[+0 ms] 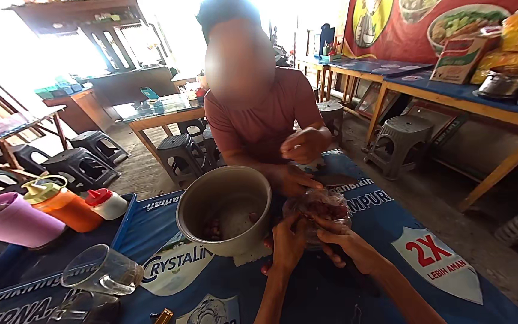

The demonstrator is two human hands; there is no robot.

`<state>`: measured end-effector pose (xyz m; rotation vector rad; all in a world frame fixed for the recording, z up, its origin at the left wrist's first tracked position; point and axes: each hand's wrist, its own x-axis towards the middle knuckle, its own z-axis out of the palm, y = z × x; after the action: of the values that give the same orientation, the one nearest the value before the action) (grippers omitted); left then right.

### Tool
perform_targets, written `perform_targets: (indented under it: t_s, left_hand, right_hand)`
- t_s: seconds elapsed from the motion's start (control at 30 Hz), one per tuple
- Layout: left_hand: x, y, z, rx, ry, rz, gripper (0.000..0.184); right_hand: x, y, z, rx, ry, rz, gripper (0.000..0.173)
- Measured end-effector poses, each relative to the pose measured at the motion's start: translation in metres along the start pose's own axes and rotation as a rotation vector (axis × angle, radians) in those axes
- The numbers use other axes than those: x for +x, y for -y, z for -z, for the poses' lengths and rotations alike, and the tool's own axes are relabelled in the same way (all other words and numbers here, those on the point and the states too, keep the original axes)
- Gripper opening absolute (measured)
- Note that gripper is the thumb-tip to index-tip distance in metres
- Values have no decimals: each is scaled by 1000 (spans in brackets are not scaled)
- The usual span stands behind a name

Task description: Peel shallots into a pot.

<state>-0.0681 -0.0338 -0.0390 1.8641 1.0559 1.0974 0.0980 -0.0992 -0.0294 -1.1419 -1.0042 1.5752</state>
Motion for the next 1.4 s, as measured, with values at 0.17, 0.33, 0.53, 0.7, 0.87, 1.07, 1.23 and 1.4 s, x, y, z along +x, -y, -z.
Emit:
perform_targets:
  t_s: [0.17, 0.33, 0.53, 0.7, 0.87, 1.07, 1.23, 1.4]
  left_hand:
    - [0, -2, 3, 7, -9, 12, 22]
    - [1, -1, 5, 36, -9, 3, 21]
    - [1, 0, 7, 37, 2, 6, 20]
    - [-2, 4, 0, 87, -56, -63, 20]
    - [-5, 11, -12, 135, -161, -172, 20]
    - [-6, 17, -23, 200, -266, -304, 19]
    - [-8, 17, -27, 227, -301, -356, 20]
    - [-9, 17, -31, 157, -318, -348, 20]
  right_hand:
    - [0, -1, 1, 5, 14, -2, 50]
    - [2, -2, 1, 0, 42, 0, 53]
    - [2, -2, 1, -28, 53, -6, 53]
    - [3, -3, 0, 24, 19, -32, 50]
    - [3, -4, -2, 106, -21, -45, 48]
    - [5, -2, -3, 208, 6, -94, 49]
    - [3, -1, -8, 232, -49, -78, 46]
    - [4, -2, -11, 270, -125, -63, 42]
